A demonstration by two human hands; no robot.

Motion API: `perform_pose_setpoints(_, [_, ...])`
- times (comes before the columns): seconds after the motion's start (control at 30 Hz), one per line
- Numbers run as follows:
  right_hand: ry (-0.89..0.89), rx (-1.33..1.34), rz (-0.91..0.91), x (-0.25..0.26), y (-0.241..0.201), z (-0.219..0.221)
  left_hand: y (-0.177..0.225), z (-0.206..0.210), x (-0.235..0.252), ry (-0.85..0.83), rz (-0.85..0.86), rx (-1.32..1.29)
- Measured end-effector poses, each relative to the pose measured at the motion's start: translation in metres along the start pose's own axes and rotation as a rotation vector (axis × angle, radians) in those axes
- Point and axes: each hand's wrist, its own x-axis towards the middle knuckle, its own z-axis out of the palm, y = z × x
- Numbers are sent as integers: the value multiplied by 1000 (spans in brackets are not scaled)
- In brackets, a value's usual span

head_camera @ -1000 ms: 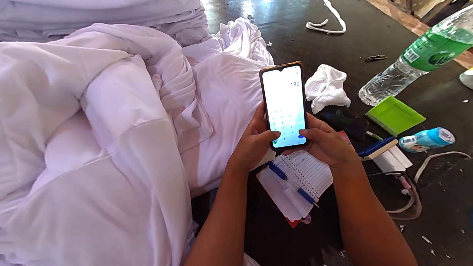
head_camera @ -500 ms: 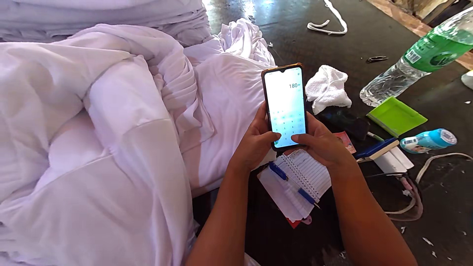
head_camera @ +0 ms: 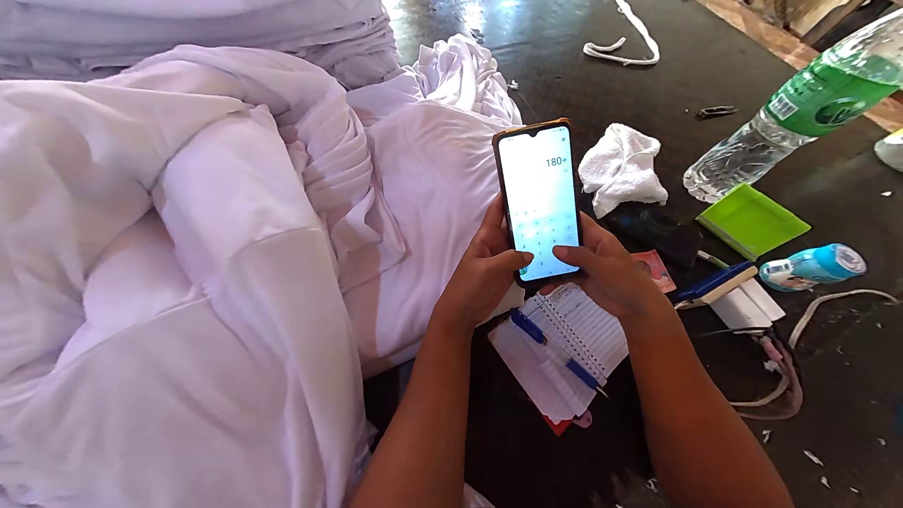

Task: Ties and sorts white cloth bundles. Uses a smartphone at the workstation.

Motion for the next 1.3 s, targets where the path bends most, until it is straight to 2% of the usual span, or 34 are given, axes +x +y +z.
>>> perform_pose_setpoints(0.2, [-35,-36,-20,-1,1,0,0,0,0,1,1,-13])
perform_pose_setpoints(0.37, [50,-164,-22,-2,-1,8,0,0,-1,20,-6,-13])
perform_pose_setpoints(0.5, [-131,18,-6,-1,-1,-8,0,0,0,14,-5,-7])
perform_pose_setpoints(0.6, [-190,83,11,-1,-2,-15,0,0,0,5,-1,-20])
perform_pose_setpoints(0.93, [-133,65,3,0,2,-12,-1,-2,0,-30,-3,2])
perform_pose_setpoints(1.13, [5,-1,-7,2,3,0,0,-1,0,-11,-9,0])
perform_pose_setpoints(1.3, [-43,53,26,2,1,-7,1,1,0,15,-19,-22])
